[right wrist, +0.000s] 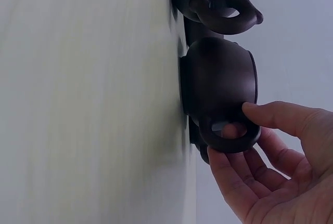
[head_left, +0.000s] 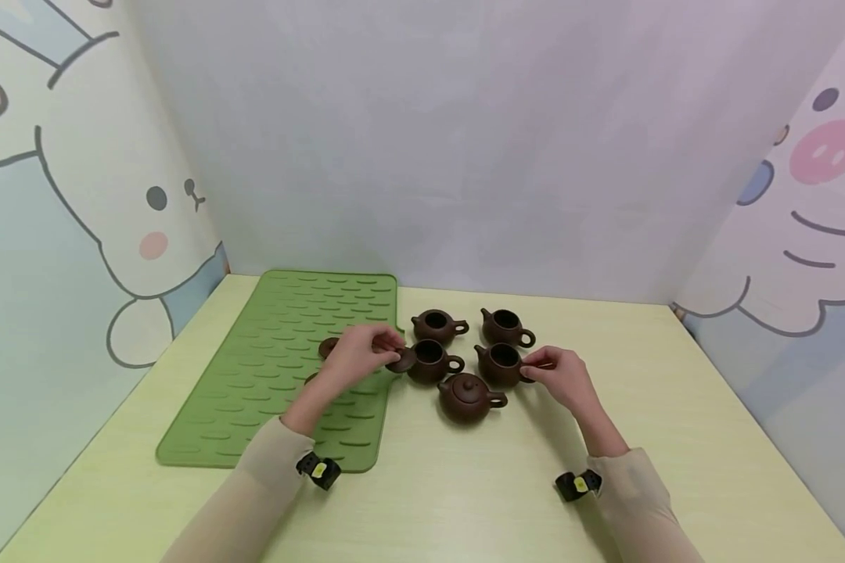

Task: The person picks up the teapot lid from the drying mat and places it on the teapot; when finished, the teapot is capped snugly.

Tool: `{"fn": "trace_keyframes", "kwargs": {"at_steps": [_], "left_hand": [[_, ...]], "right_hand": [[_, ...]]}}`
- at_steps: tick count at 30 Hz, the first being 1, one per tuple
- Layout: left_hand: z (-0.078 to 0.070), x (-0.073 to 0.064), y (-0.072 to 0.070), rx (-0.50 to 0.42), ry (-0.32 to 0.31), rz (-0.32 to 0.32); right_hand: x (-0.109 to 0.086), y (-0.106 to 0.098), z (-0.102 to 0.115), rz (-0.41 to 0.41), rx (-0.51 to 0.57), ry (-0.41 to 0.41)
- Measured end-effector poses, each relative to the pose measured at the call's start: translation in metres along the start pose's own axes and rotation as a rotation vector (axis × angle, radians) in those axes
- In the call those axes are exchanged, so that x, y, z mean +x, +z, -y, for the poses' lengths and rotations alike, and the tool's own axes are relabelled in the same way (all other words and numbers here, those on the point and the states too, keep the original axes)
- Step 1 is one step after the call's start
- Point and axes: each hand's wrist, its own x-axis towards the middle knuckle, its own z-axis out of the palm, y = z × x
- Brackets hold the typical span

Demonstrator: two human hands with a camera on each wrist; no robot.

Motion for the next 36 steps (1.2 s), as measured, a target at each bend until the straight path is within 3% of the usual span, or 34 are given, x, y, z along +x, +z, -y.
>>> {"fn": "trace_keyframes", "kwargs": {"at_steps": [7,17,25,36], "left_hand": [[-0.008,0.011,0.013,-0.024,0.06,-0.023],[-0.032,0.023,0.029,-0.087,0.097,-0.018],[-0.041,0.032,0.049,-0.081,0.159,-0.012],[-0.057,0.046,0.07,-0.08,0.162,-0.007]], "right_hand": [[-0.001,-0.001,0.001,0.002,-0.013,0.002],[-0.001,-0.003,0.001,-0.008,-0.02,0.007],[-0.003,-0.001,-0.001,-0.007,-0.006,0.023],[-0.002,-0.002,0.001,-0.001,0.008,0.014]]}}
